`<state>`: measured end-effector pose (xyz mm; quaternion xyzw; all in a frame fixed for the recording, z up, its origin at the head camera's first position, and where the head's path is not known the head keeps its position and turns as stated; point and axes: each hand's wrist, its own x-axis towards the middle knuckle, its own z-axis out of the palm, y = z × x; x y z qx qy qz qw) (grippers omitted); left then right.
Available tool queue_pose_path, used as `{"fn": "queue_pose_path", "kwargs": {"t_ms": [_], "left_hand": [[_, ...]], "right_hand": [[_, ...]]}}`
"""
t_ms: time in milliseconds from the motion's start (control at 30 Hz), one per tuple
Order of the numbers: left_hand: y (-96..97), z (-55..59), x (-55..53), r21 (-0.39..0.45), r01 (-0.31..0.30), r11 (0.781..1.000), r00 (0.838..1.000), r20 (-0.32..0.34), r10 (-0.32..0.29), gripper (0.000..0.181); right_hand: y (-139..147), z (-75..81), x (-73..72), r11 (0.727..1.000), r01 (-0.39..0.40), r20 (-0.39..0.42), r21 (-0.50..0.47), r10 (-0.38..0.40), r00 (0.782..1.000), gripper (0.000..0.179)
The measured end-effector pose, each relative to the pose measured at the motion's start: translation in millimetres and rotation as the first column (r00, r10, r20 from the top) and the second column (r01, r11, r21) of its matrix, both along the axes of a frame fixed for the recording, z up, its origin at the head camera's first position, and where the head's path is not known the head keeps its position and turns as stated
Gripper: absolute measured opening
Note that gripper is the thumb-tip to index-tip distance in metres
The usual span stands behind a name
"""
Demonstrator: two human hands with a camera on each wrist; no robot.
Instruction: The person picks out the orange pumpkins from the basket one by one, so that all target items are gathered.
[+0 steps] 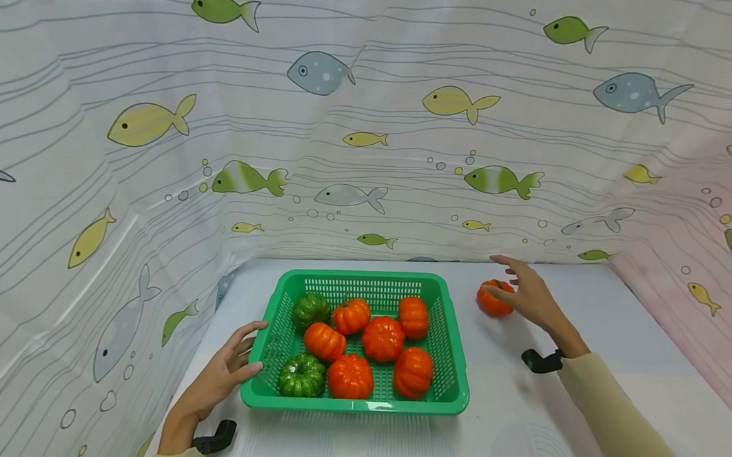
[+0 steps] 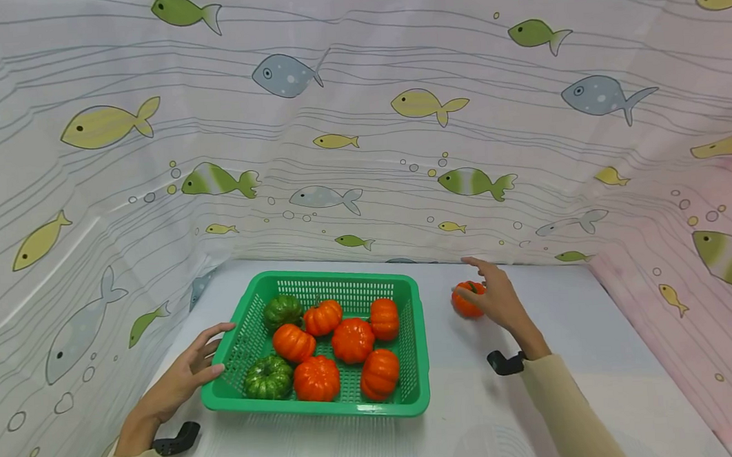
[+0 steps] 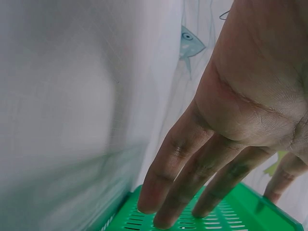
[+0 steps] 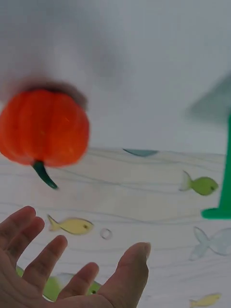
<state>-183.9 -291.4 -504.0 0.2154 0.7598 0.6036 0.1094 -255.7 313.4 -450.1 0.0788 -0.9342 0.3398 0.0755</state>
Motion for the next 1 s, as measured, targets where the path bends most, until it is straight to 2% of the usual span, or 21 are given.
{"fn": "queue_pose_path", "kwargs": {"t_ms": [200, 400, 600, 767, 1000], "left_hand": [[-1.2, -2.1, -0.8, 0.004, 0.002, 1.000, 1.000, 0.000, -0.002, 0.068], [-1.6, -2.3, -1.1, 0.001, 0.001, 1.000, 1.000, -0.006, -0.001, 0.068], [-0.8, -0.9, -0.5, 0.007, -0.006, 1.000, 1.000, -0.003, 0.006, 0.068], [-0.5, -0.9, 0.2, -0.001, -0.018, 1.000, 1.000, -0.004, 0.018, 0.068], [-1.3, -1.3, -0.2, 0.001, -0.011, 1.000, 1.000, 0.008, 0.011, 0.067]], "right_hand": [[-24, 20.4, 3.9, 0.996, -0.087, -0.045, -0.024, 0.085, 0.995, 0.073], [-49, 35.5, 8.7, 0.983, -0.181, -0.089, -0.026, 0.178, 0.980, 0.071], [-77, 49.8, 11.3, 0.962, -0.273, -0.142, 0.002, 0.270, 0.952, 0.069], [-99, 56.8, 11.4, 0.936, -0.351, -0.171, 0.033, 0.351, 0.921, 0.068], [-127, 63.0, 15.3, 0.901, -0.432, -0.157, 0.037, 0.432, 0.888, 0.068]]}}
